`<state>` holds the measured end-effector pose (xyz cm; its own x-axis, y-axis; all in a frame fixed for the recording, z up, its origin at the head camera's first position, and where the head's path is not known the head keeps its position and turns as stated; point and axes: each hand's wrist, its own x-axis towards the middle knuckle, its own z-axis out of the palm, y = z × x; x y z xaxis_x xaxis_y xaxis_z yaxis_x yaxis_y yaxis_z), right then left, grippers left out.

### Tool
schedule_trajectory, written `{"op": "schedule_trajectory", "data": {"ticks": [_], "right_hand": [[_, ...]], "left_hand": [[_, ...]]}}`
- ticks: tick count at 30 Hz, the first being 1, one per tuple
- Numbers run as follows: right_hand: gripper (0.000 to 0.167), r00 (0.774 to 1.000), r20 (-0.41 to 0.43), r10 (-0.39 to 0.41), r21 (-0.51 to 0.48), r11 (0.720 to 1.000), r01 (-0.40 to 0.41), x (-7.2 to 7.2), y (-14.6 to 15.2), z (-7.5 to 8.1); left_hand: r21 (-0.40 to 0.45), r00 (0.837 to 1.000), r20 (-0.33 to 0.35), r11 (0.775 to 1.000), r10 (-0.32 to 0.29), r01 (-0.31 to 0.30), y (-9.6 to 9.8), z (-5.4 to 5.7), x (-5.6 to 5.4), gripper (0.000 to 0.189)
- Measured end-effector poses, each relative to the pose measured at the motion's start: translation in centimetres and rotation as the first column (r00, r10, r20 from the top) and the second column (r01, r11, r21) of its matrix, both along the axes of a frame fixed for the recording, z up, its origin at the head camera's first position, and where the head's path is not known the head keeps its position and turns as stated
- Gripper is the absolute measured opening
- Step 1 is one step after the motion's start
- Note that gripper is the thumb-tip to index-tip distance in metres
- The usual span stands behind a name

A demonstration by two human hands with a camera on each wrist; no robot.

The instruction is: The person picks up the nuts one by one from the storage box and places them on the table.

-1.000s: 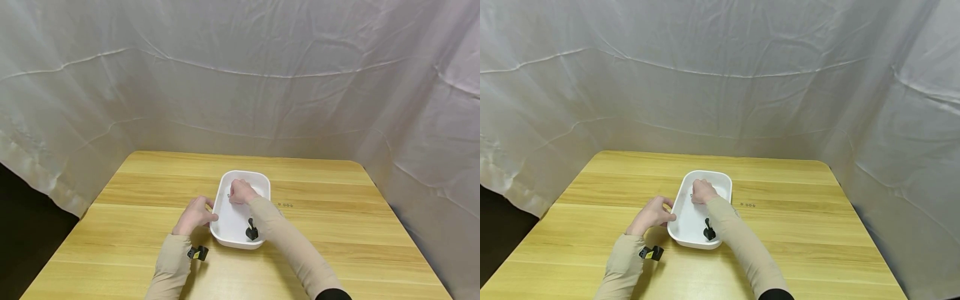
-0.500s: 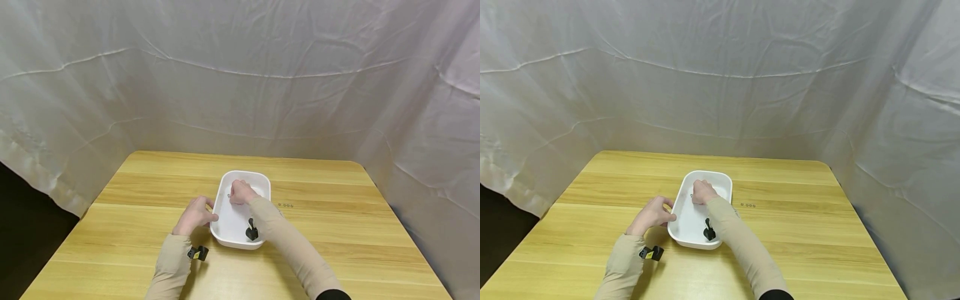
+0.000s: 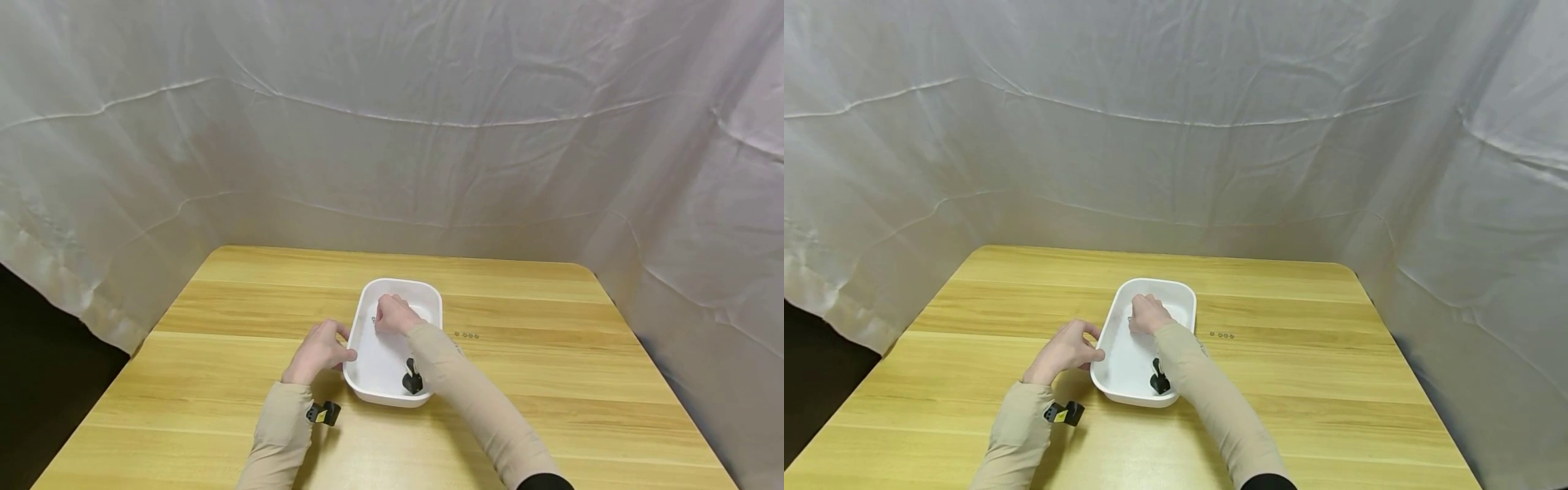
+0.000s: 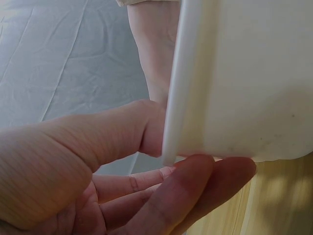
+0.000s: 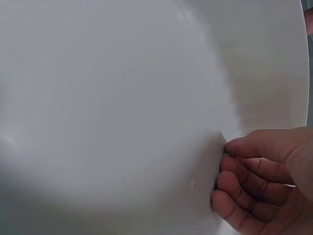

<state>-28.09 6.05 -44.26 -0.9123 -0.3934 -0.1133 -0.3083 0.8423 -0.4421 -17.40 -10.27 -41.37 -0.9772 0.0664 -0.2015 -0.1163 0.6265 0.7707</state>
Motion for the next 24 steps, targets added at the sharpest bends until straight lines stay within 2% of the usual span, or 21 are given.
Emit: {"op": "schedule_trajectory", "data": {"ticks": [10, 17, 24], "right_hand": [[0.003, 0.999, 0.035, -0.017, -0.004, 1.0, 0.017, 0.09, 0.09, 0.22], [0.01, 1.0, 0.017, -0.016, -0.013, 1.0, 0.016, 0.24, 0.19, 0.48], [0.007, 1.0, 0.005, 0.012, -0.019, 1.0, -0.012, 0.22, 0.47, 0.37]], "left_hand": [[0.014, 1.0, -0.004, 1.0, -0.005, 0.005, 0.11, -0.14, -0.06, 0.029], [0.009, 1.0, -0.005, 1.0, -0.009, 0.009, -0.02, -0.11, -0.11, 0.028], [0.003, 1.0, -0.008, 1.0, -0.006, 0.006, 0.02, -0.14, -0.06, 0.026]]}}
